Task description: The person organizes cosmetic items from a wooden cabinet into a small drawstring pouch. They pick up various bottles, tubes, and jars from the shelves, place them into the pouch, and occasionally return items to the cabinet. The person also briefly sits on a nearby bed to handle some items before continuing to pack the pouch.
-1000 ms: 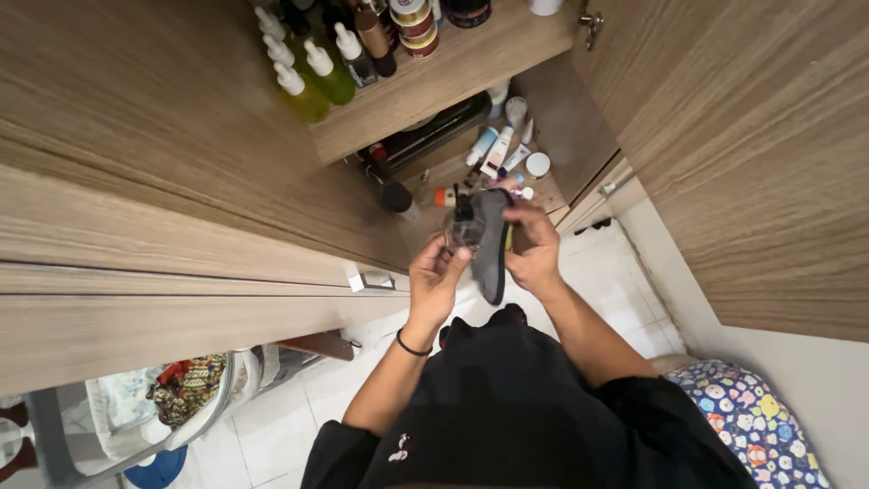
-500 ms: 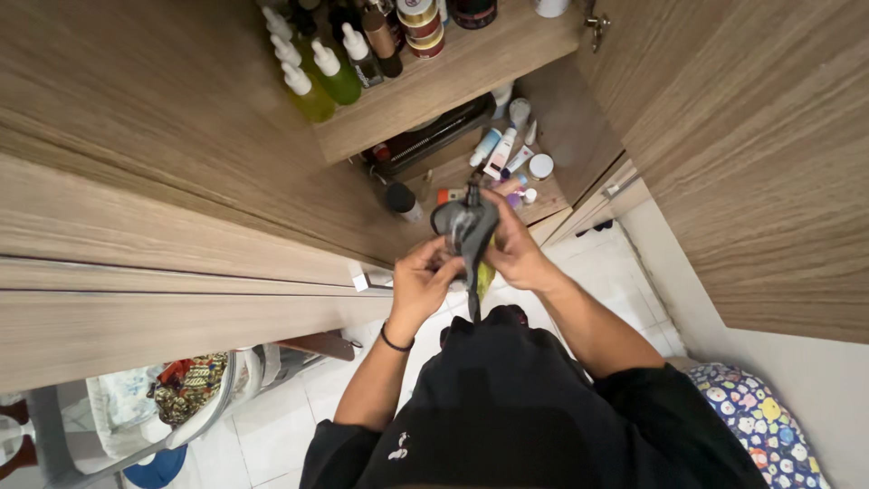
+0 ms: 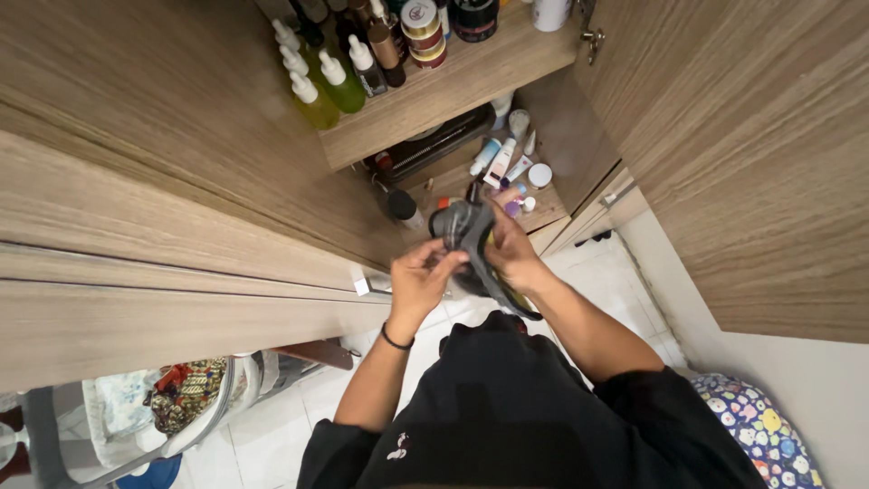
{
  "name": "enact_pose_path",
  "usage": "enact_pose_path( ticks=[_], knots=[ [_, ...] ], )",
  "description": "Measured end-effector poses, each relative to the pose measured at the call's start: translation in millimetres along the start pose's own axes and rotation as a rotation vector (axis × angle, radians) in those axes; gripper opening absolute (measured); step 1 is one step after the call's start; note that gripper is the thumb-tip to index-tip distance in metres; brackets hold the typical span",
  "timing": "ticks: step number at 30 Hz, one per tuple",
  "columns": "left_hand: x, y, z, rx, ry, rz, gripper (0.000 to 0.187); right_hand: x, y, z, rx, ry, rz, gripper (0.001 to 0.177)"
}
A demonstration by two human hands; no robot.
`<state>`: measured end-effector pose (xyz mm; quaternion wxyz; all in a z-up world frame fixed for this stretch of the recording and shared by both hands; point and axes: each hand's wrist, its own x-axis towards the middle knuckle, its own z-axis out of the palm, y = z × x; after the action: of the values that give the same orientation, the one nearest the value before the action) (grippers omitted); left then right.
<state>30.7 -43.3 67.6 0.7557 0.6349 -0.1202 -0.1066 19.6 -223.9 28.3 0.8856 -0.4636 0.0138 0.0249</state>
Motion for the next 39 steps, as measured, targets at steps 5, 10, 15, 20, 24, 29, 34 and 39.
enact_pose_path(
  ticks=[5, 10, 15, 20, 24, 29, 34, 39],
  knots=[
    [-1, 9, -9, 0.479, -0.12, 0.141, 0.021, 5, 4, -11, -0.242, -0.118, -0.234, 0.059],
    [-5, 20, 12, 0.593, -0.09, 0.278, 0.028, 22, 43, -26, -0.295, 0.218, -0.293, 0.02],
    [-6, 43, 14, 0.855, 0.057, 0.317, 0.06, 9, 28, -24, 0.241, 0.195, -0.094, 0.032],
    [11, 56, 4, 0.769, -0.082, 0.645, 0.086, -6, 11, -16, 0.257, 0.062, -0.035, 0.047],
    [11, 46, 4, 0.753, -0.271, 0.708, 0.081, -16, 20, -20, 0.307, 0.102, 0.018, 0.053],
    [14, 45, -2, 0.821, -0.106, 0.861, 0.074, -27, 7, -18, -0.31, -0.109, -0.292, 0.077],
    [18, 47, -4, 0.886, -0.146, 0.864, 0.071, -38, -38, 11, -0.664, -0.208, -0.327, 0.078],
    [11, 39, -2, 1.076, -0.14, 0.86, 0.066, -40, -58, 39, -1.009, -0.095, -0.424, 0.076]
  ],
)
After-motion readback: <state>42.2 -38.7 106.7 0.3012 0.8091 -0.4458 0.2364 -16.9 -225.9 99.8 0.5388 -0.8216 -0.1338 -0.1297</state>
